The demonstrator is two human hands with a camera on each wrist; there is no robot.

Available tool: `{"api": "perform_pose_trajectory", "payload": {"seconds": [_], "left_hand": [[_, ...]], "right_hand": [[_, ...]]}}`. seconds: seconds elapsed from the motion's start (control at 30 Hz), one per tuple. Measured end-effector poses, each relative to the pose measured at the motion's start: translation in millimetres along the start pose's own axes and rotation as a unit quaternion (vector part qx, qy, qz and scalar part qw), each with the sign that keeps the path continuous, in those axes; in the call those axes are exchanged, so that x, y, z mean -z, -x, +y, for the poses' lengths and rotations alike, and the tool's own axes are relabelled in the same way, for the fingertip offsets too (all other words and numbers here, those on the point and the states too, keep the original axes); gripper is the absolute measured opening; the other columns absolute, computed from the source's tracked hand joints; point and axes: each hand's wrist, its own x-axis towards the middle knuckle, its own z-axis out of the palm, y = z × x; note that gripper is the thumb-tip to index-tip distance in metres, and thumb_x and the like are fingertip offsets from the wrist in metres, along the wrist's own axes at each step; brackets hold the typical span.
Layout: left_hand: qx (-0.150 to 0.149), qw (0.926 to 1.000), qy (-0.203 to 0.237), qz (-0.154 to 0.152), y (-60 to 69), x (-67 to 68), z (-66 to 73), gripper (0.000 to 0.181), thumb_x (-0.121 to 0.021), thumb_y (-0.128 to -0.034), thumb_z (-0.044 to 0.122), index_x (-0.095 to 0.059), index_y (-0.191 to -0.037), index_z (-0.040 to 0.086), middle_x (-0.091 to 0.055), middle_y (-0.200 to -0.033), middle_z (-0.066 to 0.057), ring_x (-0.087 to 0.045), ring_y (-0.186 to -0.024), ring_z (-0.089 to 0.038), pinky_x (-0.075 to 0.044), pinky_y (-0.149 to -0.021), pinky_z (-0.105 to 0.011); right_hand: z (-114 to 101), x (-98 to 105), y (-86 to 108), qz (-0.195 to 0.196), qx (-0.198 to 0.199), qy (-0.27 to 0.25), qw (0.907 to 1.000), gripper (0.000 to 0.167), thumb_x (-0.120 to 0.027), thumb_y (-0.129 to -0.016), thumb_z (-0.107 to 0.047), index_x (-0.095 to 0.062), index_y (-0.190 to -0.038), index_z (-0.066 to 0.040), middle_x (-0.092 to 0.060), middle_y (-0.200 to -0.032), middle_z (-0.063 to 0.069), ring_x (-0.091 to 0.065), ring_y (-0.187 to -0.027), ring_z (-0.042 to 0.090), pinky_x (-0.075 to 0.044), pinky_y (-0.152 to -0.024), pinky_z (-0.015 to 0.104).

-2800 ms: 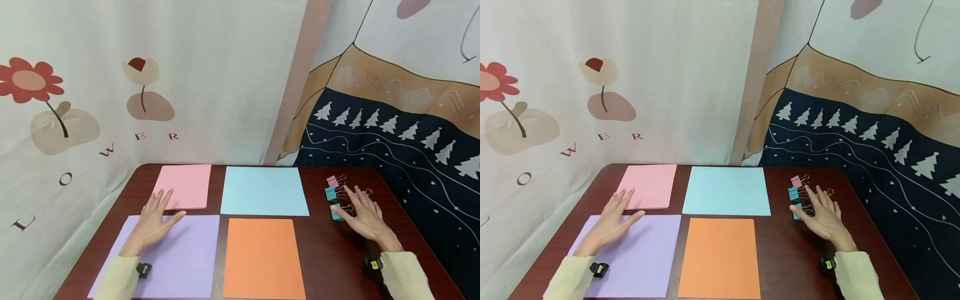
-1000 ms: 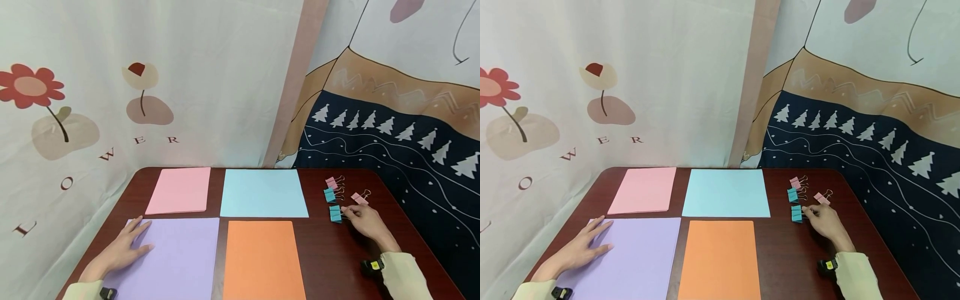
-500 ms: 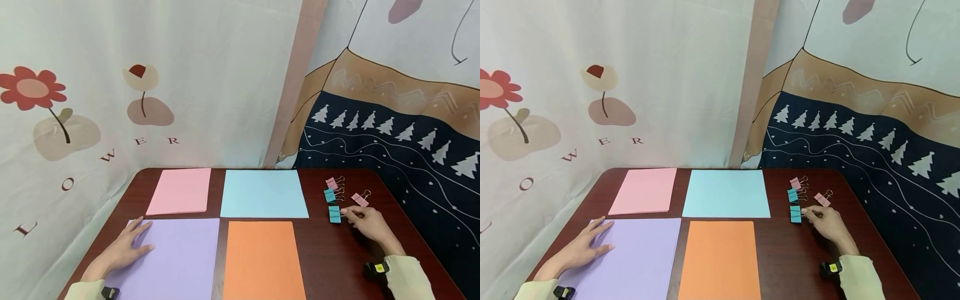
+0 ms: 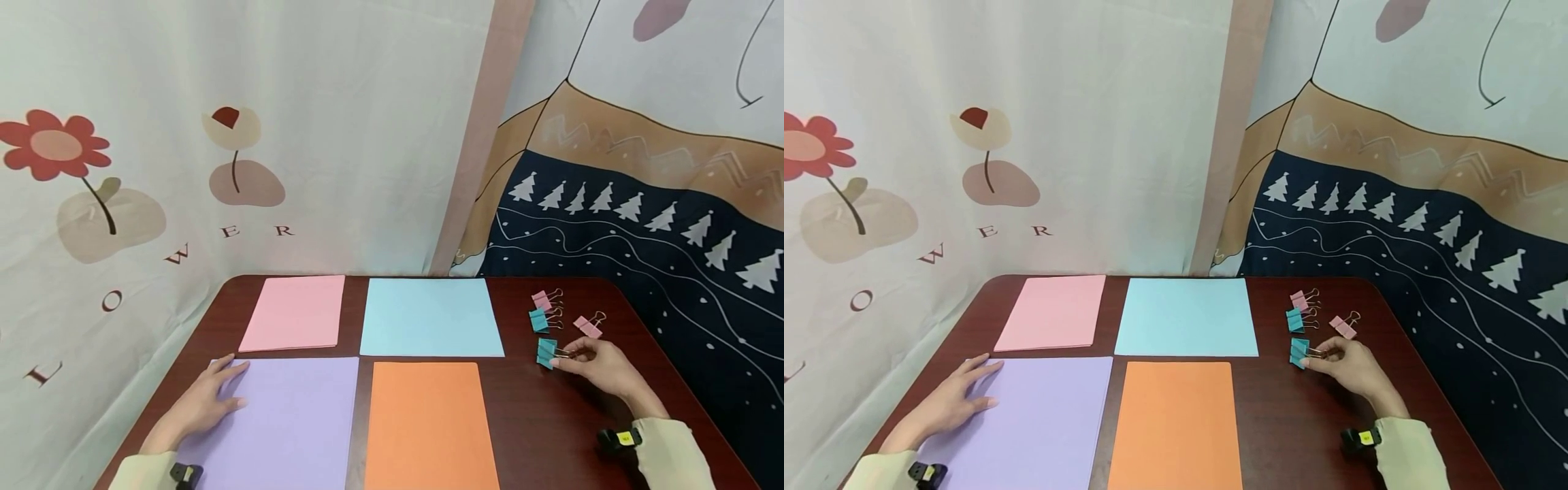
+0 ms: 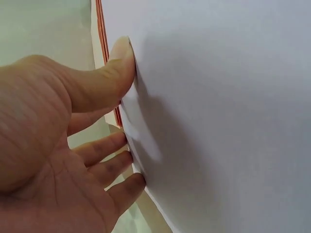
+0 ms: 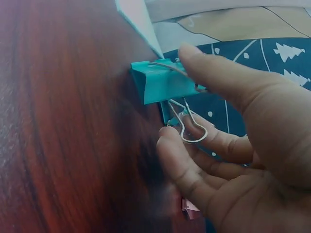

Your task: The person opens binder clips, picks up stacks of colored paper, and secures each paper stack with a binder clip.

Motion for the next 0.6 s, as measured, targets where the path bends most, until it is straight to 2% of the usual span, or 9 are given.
{"api": "perform_pose_trajectory", "payload": {"seconds": [0.17, 0.27, 0.33, 0.43, 0.6], "left_hand": [[0.032, 0.9989, -0.030, 0.020, -3.9, 1.1, 2.8, 0.067, -0.086, -0.0770, 0.014, -0.059, -0.134, -0.006, -0.040, -0.142, -0.044, -0.037, -0.128, -0.066, -0.039, -0.099, -0.074], [0.064, 0.9967, -0.044, 0.025, -4.6, 3.9, 3.8, 0.074, -0.088, -0.0755, 0.021, -0.056, -0.135, -0.010, -0.040, -0.137, -0.045, -0.037, -0.122, -0.063, -0.042, -0.095, -0.071], [0.093, 0.9942, -0.052, 0.016, -4.1, 7.1, 4.2, 0.082, -0.088, -0.0757, 0.030, -0.052, -0.137, -0.012, -0.038, -0.135, -0.047, -0.035, -0.119, -0.061, -0.042, -0.091, -0.069], [0.143, 0.9877, -0.063, -0.004, -2.6, 13.0, 5.0, 0.101, -0.088, -0.0735, 0.046, -0.044, -0.141, -0.014, -0.034, -0.132, -0.049, -0.032, -0.116, -0.063, -0.043, -0.087, -0.068], [0.239, 0.9685, -0.065, -0.026, 1.1, 18.9, 7.4, 0.127, -0.086, -0.0647, 0.067, -0.034, -0.142, -0.019, -0.030, -0.126, -0.055, -0.033, -0.111, -0.070, -0.043, -0.084, -0.070]], "right_hand": [[-2.1, -4.2, 0.3, -0.020, -0.002, -0.024, 0.9995, 0.063, -0.076, -0.089, -0.052, -0.056, -0.117, 0.001, -0.067, -0.083, 0.007, -0.062, -0.072, 0.019, -0.055, -0.063, 0.029], [-3.8, -5.2, 0.1, -0.010, 0.008, -0.027, 0.9995, 0.060, -0.074, -0.090, -0.053, -0.056, -0.114, -0.001, -0.066, -0.078, 0.006, -0.061, -0.067, 0.017, -0.053, -0.061, 0.029], [-4.8, -5.5, -0.1, 0.003, 0.012, -0.027, 0.9996, 0.059, -0.074, -0.090, -0.054, -0.058, -0.113, -0.002, -0.066, -0.077, 0.005, -0.060, -0.066, 0.016, -0.051, -0.060, 0.029], [-6.1, -5.2, -0.2, 0.018, 0.015, -0.027, 0.9994, 0.059, -0.074, -0.090, -0.055, -0.062, -0.116, -0.003, -0.068, -0.077, 0.005, -0.062, -0.067, 0.016, -0.051, -0.062, 0.029], [-6.7, -4.9, -1.2, 0.021, 0.010, -0.035, 0.9991, 0.056, -0.074, -0.089, -0.056, -0.068, -0.114, -0.005, -0.071, -0.076, 0.003, -0.067, -0.071, 0.015, -0.053, -0.066, 0.029]]}}
